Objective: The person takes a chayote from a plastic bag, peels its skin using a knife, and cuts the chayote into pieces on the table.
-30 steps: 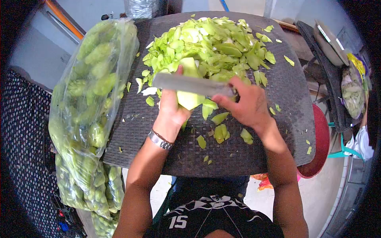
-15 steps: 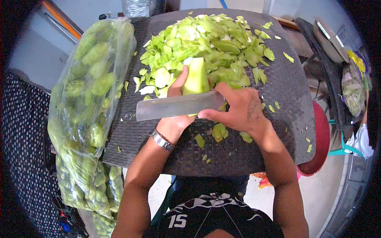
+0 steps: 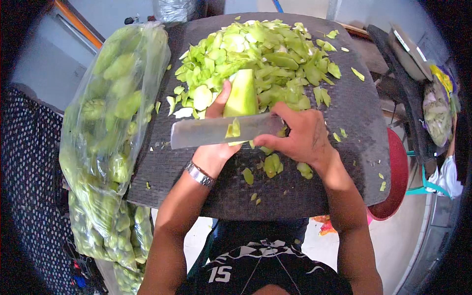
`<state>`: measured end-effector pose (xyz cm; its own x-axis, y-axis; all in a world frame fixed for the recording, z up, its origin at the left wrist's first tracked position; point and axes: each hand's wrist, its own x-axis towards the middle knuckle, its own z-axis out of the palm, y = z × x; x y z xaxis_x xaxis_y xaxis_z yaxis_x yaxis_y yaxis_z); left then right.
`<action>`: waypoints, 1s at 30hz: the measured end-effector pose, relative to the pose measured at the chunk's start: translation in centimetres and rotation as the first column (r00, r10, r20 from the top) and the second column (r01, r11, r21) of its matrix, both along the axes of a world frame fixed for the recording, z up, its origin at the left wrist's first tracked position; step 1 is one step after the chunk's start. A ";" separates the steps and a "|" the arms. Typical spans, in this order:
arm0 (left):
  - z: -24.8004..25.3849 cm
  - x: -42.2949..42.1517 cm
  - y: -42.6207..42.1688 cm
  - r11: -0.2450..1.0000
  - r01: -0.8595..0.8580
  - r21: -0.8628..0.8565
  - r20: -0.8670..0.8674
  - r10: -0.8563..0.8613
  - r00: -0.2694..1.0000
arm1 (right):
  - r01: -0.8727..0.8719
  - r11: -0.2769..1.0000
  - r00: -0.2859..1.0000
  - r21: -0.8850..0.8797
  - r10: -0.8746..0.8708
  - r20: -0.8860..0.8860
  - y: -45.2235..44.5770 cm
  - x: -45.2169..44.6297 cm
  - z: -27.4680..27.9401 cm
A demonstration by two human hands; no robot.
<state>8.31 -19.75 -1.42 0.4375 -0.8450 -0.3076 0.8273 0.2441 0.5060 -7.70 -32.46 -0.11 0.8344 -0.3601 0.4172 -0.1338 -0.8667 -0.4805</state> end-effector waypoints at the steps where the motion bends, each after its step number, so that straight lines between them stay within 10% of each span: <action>1: -0.4 0.2 0.2 0.999 0.045 -0.025 0.028 -0.045 0.999 | -0.017 1.000 0.999 -0.014 0.017 0.028 0.2 0.0 -0.2; 4: -1.8 1.0 0.6 0.953 0.204 -0.224 0.058 -0.196 0.979 | 0.131 0.991 0.990 -0.001 -0.131 -0.056 -3.0 -0.5 -0.1; 13: -1.8 0.5 0.3 0.985 0.158 -0.067 0.069 -0.154 0.986 | 0.132 0.985 0.991 -0.114 -0.128 0.043 -2.6 -0.4 -0.9; 17: -0.4 0.6 0.3 0.986 0.164 0.001 0.128 -0.163 0.978 | 0.380 0.924 0.925 0.049 -0.381 0.011 -7.0 -1.9 -0.6; 20: -0.9 0.8 -0.1 0.990 0.138 -0.010 0.136 -0.136 0.981 | 0.249 0.943 0.954 0.220 -0.278 0.112 -7.7 -1.3 -1.4; 26: -0.7 0.9 -0.4 0.996 0.056 -0.063 0.076 -0.051 0.996 | 0.166 0.587 0.969 0.792 0.052 -0.241 -3.8 -0.7 -0.2; 30: -0.4 0.9 -0.2 0.992 0.079 -0.101 0.104 -0.069 0.992 | -0.029 0.218 1.000 0.975 -0.003 0.030 -2.5 -0.2 0.7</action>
<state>9.19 -19.94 -1.80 0.3968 -0.9014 -0.1734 0.7914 0.2402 0.5621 -7.88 -34.94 0.59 0.8403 -0.4886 -0.2351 -0.1043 0.2799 -0.9543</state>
